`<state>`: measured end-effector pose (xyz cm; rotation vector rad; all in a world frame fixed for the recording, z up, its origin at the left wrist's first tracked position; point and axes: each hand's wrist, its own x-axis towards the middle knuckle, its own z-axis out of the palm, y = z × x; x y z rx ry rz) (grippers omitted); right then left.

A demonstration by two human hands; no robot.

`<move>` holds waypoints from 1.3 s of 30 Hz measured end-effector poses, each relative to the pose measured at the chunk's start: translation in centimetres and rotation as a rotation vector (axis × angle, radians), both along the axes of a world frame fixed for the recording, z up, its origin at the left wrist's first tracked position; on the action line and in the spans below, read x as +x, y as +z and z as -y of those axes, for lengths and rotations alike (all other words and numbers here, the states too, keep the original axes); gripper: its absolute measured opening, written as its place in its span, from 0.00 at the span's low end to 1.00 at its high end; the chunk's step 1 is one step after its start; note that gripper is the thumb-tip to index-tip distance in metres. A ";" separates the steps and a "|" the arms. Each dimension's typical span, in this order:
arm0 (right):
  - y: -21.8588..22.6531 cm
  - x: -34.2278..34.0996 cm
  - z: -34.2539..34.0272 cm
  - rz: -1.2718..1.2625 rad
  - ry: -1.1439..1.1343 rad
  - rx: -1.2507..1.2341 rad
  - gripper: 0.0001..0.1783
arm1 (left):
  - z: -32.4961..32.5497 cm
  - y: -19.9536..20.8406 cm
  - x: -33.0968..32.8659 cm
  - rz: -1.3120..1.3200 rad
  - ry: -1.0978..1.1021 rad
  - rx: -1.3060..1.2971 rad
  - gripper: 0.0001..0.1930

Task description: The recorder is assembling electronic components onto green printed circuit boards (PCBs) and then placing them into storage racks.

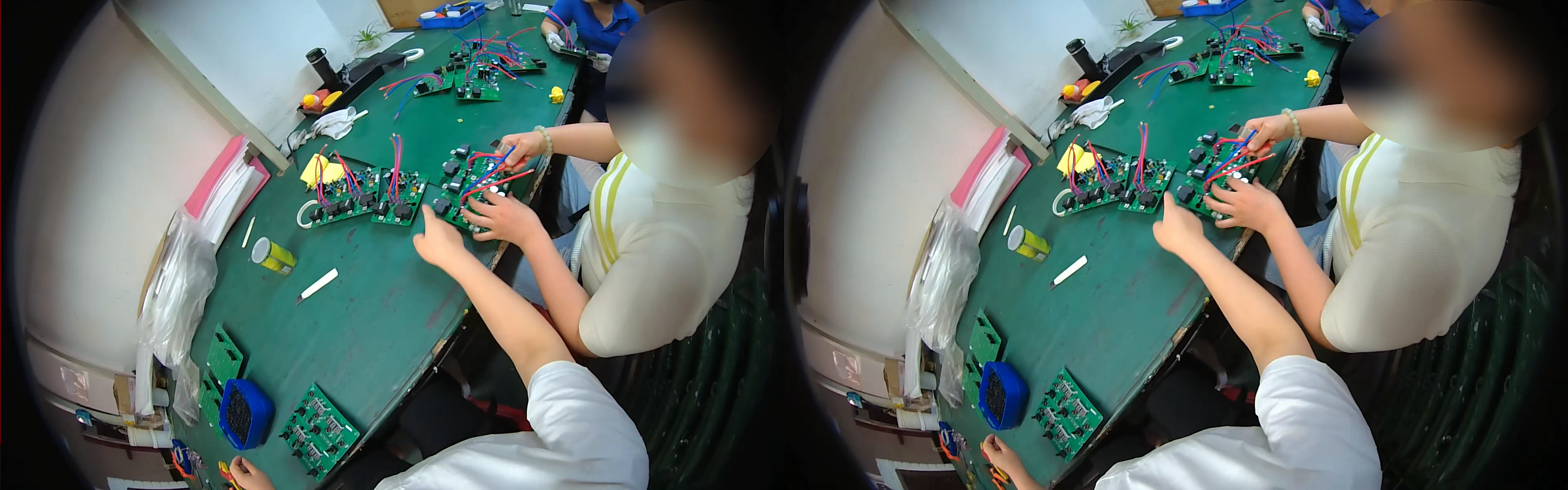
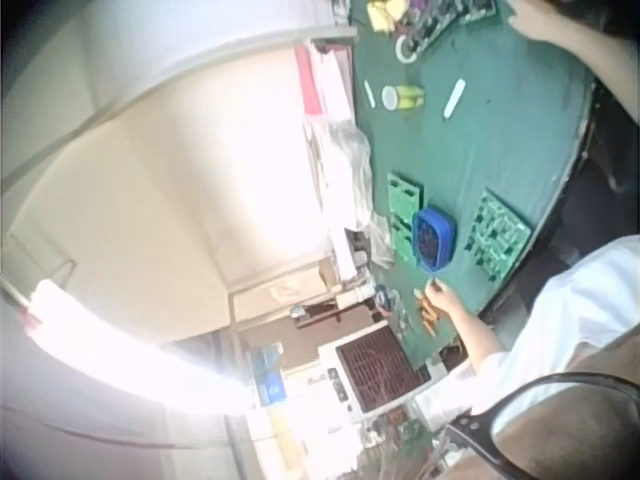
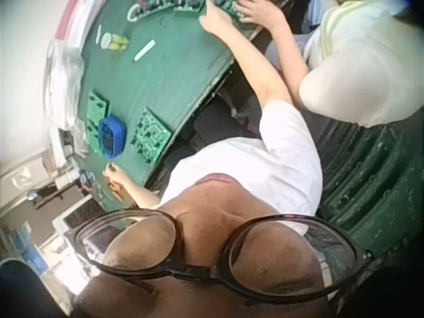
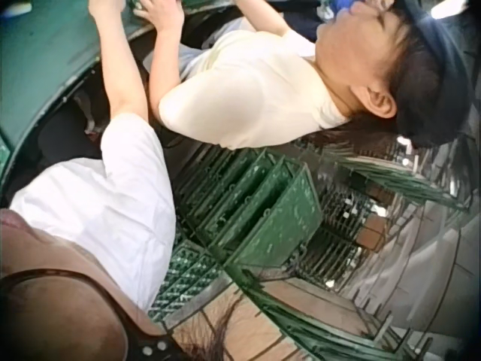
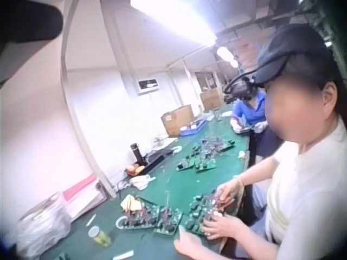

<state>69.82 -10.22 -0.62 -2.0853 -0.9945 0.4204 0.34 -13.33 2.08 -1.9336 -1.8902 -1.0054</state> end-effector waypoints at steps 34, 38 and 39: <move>-4.1 -23.7 7.9 -0.290 0.634 0.202 0.08 | 2.1 -1.6 1.2 0.792 -0.101 -0.205 0.06; -2.4 -23.4 6.7 -0.217 0.565 0.195 0.06 | -1.2 -0.6 5.8 0.921 -0.341 -0.260 0.07; -1.7 -24.1 6.4 -0.238 0.592 0.207 0.06 | -1.2 0.4 6.5 0.903 -0.352 -0.259 0.07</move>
